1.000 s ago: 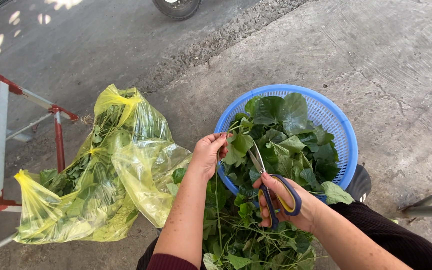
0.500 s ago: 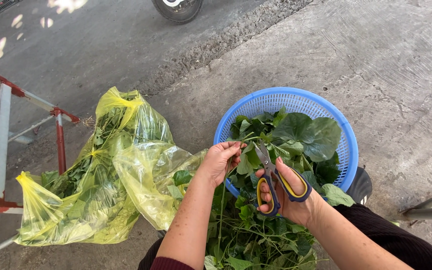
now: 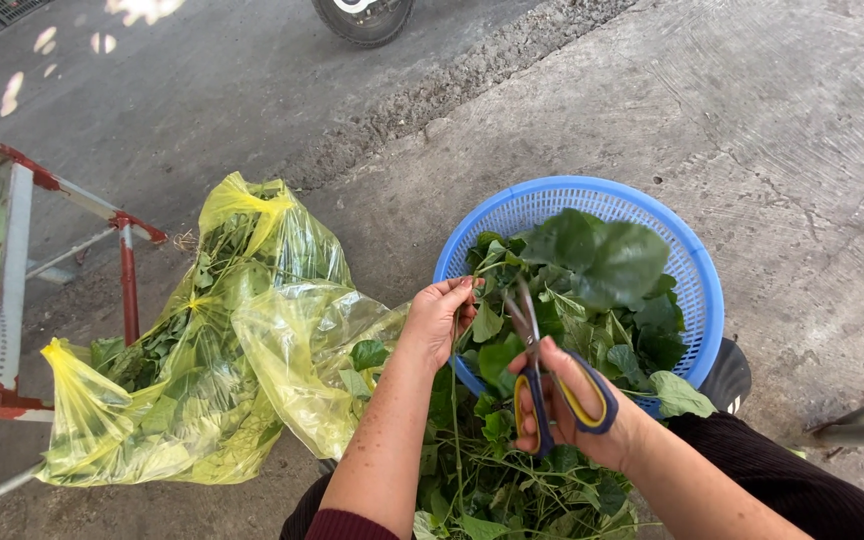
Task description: The person uses scissors to trim leafy green vegetables, cutting stems and placing the trimmed leaves into a blue basket. The person handles the greens one at a time, repeatedly cutting and discarding stems.
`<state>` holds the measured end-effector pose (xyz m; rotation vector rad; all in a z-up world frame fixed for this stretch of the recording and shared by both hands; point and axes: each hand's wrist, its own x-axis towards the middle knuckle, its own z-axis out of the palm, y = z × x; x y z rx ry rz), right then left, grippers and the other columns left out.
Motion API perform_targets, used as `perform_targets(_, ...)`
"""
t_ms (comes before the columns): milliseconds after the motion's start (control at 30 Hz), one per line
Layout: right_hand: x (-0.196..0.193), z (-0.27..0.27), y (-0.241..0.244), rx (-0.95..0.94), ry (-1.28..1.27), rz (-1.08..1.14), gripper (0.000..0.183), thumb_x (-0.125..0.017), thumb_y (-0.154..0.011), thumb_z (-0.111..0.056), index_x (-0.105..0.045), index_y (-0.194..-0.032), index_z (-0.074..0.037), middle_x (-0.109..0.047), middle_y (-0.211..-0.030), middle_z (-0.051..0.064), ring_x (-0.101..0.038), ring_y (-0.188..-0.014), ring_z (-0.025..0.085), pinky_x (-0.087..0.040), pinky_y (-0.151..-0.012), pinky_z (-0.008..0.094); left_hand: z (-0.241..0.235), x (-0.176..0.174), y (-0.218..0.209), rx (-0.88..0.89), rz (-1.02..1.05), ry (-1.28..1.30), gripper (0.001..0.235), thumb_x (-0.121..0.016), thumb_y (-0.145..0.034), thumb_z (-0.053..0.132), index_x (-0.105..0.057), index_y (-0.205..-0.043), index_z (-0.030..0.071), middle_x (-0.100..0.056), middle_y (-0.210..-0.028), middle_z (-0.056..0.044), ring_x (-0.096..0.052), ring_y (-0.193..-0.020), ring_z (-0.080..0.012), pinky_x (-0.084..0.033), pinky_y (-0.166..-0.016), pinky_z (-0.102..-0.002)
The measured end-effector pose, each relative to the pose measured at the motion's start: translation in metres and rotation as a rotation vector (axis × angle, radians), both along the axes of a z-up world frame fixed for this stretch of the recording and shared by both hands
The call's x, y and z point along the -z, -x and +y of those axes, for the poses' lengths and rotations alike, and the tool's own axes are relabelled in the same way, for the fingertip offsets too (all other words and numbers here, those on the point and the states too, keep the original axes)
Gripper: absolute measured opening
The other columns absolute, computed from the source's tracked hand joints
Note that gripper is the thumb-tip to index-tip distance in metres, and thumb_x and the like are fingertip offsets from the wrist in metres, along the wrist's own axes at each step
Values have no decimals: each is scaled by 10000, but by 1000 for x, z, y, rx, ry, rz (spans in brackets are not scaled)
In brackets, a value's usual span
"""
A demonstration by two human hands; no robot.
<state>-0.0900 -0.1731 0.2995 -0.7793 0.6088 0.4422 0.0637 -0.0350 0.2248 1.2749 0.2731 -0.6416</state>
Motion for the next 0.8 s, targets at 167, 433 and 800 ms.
perform_targets(167, -3, 7, 2, -135, 28, 28, 492, -474, -853, -464, -515, -975, 12, -457, -623, 151, -455, -474, 275, -481, -464, 455, -2, 4, 0, 28, -4, 39, 91, -609, -893, 95, -645, -937, 23, -565, -646, -9, -496, -501, -67, -426, -466, -182)
perform_targets(433, 12, 4, -5, -94, 88, 11, 394, -548, -863, -360, -537, -922, 29, -455, -546, 154, -437, -418, 255, -466, -419, 425, -10, 8, 7, 114, 44, 115, 103, -607, -888, 78, -644, -953, 6, -570, -635, -9, -515, -489, -68, -439, -448, -180)
perform_targets(800, 0, 1, -8, -80, 228, 256, 444, -616, -822, -377, -541, -1023, 12, -462, -648, 168, -455, -495, 269, -525, -523, 441, 1, 6, 0, 62, 20, 154, 121, -590, -897, 73, -639, -973, -7, -567, -643, -13, -511, -495, -70, -438, -461, -190)
